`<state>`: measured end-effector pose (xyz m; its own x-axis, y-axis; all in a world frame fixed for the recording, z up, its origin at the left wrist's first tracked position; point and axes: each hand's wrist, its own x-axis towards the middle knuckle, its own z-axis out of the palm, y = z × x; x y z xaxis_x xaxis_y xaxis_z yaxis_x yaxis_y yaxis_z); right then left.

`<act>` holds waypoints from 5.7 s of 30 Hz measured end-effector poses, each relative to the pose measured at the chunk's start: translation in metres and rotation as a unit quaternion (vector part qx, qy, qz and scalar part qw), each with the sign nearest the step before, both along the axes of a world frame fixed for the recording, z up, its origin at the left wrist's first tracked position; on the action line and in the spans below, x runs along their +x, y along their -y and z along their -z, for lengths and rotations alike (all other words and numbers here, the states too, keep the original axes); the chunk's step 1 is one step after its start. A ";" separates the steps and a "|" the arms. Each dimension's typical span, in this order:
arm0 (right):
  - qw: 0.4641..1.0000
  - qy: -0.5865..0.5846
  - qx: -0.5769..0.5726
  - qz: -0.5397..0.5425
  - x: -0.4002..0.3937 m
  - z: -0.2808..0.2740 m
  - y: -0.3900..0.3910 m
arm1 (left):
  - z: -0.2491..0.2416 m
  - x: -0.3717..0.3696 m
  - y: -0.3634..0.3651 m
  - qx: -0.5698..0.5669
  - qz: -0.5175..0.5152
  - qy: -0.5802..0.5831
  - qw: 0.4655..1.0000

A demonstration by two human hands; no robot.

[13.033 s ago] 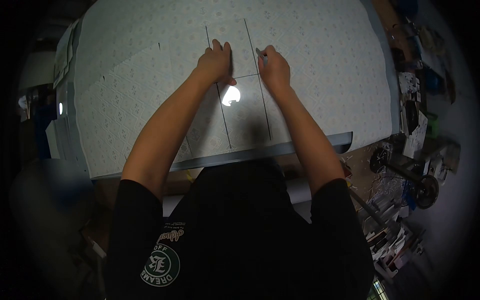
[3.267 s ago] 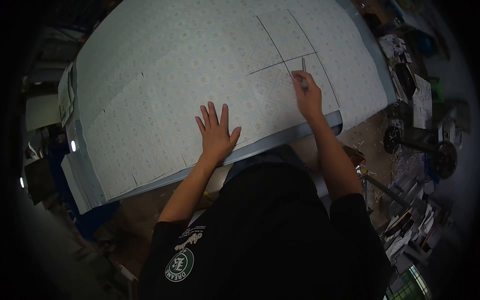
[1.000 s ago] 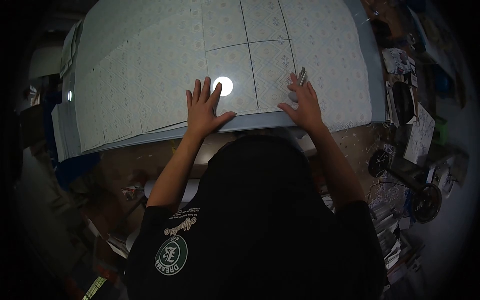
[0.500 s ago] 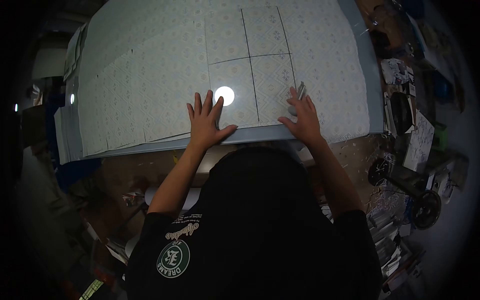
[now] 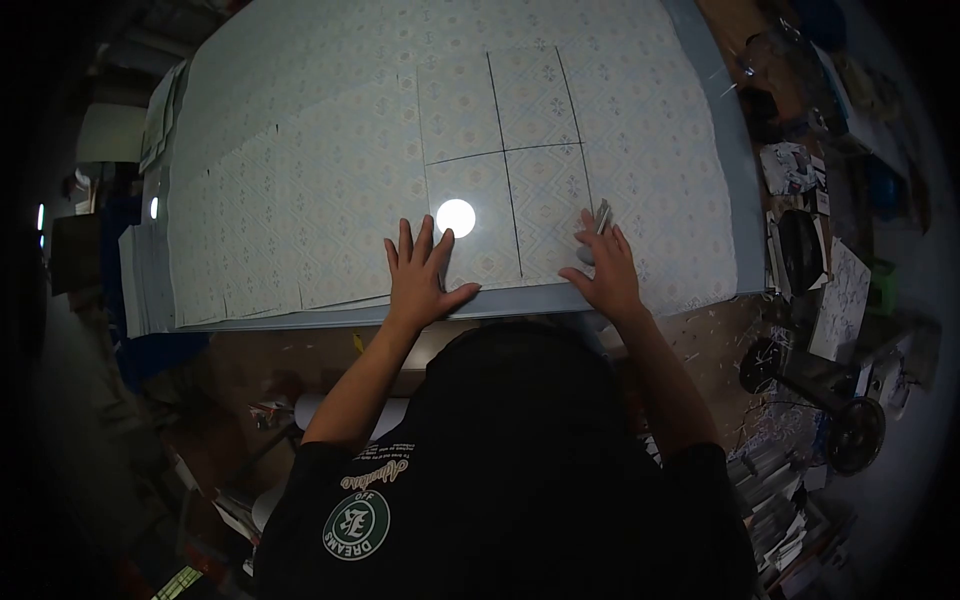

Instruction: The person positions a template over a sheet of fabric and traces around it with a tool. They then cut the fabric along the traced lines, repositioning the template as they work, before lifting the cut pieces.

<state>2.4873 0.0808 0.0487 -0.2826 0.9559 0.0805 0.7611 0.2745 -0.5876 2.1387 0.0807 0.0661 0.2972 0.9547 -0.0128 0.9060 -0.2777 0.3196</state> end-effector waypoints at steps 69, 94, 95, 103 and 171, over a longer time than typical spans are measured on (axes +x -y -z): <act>0.931 -0.225 -0.010 0.285 0.024 -0.051 0.043 | -0.016 0.013 -0.027 0.045 -0.005 0.044 0.998; 0.952 -0.073 -0.058 0.292 -0.006 -0.047 0.079 | -0.057 0.187 -0.129 -0.144 0.125 -0.162 0.968; 0.952 -0.065 -0.068 0.292 -0.006 -0.048 0.076 | -0.058 0.187 -0.129 -0.168 0.112 -0.143 0.969; 0.941 -0.082 -0.078 0.319 -0.008 -0.048 0.064 | -0.059 0.189 -0.133 -0.190 0.117 -0.149 0.963; 0.982 -0.028 -0.109 -0.154 0.054 -0.056 -0.410 | -0.061 0.150 -0.246 -0.196 -0.040 -0.055 0.978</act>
<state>2.5417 0.4906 0.1045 -0.5621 0.8219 -0.0929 0.6267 0.3499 -0.6963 2.2886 0.3269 0.1267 0.1988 0.8897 -0.4110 0.9546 -0.0808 0.2867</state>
